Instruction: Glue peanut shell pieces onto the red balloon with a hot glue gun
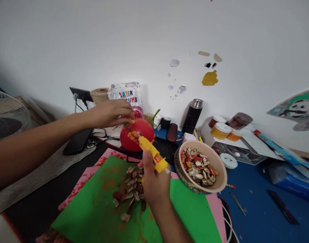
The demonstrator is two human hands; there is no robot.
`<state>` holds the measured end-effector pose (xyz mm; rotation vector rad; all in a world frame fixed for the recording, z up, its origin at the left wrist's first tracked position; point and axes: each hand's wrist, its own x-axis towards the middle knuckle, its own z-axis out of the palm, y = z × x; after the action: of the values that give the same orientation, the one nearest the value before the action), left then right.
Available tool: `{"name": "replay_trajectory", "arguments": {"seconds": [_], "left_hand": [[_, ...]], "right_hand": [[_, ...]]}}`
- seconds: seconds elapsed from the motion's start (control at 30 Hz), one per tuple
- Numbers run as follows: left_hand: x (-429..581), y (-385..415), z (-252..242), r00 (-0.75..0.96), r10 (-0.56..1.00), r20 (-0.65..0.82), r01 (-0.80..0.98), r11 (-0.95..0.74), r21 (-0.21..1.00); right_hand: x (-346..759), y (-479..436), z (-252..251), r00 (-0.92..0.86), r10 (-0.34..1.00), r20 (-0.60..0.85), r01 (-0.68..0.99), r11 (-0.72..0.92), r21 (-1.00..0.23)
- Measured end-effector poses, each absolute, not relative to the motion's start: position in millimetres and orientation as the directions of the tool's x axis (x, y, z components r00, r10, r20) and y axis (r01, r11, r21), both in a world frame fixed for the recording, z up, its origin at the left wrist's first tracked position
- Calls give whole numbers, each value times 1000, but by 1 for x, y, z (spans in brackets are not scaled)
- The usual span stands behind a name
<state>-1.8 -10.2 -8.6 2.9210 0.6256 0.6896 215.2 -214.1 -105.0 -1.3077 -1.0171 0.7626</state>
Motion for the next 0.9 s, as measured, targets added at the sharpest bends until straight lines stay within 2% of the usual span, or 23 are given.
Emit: {"name": "replay_trajectory", "arguments": {"seconds": [0.2,0.5,0.63,0.9], "left_hand": [[-1,-7,-3,869,359,339,347,-933,97],[-4,-6,3,932,305,199,329,-939,-100],[-4,-6,5,934,318,160,339,-933,-118],[1,-9,8,893,445,67,450,-884,-127]], "right_hand": [[214,-214,-110,404,894,195,103,167,-981],[213,-213,-122,371,905,209,94,187,-978],[213,-213,-122,346,914,212,84,195,-977],[212,-214,-122,312,922,230,62,222,-973]]}}
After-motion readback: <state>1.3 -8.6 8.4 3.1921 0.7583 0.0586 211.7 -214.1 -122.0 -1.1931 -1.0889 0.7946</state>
